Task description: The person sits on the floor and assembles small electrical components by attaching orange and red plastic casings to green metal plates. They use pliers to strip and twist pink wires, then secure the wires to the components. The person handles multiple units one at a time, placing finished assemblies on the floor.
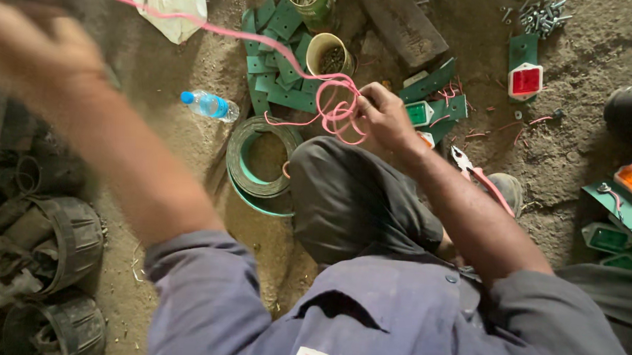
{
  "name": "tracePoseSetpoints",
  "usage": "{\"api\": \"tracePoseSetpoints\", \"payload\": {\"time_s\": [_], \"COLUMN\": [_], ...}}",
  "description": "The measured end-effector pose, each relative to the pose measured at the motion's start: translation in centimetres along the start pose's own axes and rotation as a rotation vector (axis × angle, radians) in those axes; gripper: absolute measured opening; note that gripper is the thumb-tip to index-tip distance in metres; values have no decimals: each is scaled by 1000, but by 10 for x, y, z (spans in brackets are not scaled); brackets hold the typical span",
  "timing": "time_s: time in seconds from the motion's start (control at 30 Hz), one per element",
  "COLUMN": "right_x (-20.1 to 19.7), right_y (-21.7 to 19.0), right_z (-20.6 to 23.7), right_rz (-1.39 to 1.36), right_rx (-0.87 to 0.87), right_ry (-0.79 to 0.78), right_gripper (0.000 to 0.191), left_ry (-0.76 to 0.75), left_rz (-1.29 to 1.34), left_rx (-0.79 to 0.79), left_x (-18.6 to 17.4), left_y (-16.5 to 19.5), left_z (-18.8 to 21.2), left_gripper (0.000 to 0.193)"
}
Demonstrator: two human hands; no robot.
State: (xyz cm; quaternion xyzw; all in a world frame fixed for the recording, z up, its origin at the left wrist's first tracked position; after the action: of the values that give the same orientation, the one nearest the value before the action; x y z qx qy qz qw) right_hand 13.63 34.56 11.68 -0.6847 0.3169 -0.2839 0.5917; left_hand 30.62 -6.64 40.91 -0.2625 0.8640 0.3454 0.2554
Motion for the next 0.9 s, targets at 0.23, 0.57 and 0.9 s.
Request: {"api": "tracePoseSetpoints", "payload": {"time_s": [0.23,0.57,0.9], "right_x": [-87,-224,60], "right_y": [45,89,-106], "right_z": [26,36,-53], "right_rz": [390,189,-595], "right_rx": [-162,95,-377], "right_ry": [61,443,-181], "right_gripper": [15,9,10], "left_ry": [-365,-357,-346], "left_rz": [-141,-179,-167], "left_rx": [-24,-66,-64], "left_x": [-40,-63,-79], "left_y": [-58,-73,-59], "left_z": [-30,-42,-35], "left_gripper": [13,10,8]}}
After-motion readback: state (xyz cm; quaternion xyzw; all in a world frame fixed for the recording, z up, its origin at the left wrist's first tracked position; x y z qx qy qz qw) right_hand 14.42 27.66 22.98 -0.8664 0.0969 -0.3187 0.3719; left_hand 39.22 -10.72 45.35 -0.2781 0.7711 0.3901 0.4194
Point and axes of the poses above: each hand's wrist, its own z-axis away from the middle knuckle, its own x-axis out of the palm, y = z × x, the point moved 8 cm from there along -z, towards the middle knuckle, and after that the axes turned 8 degrees about -x, right-handed, at the moved point
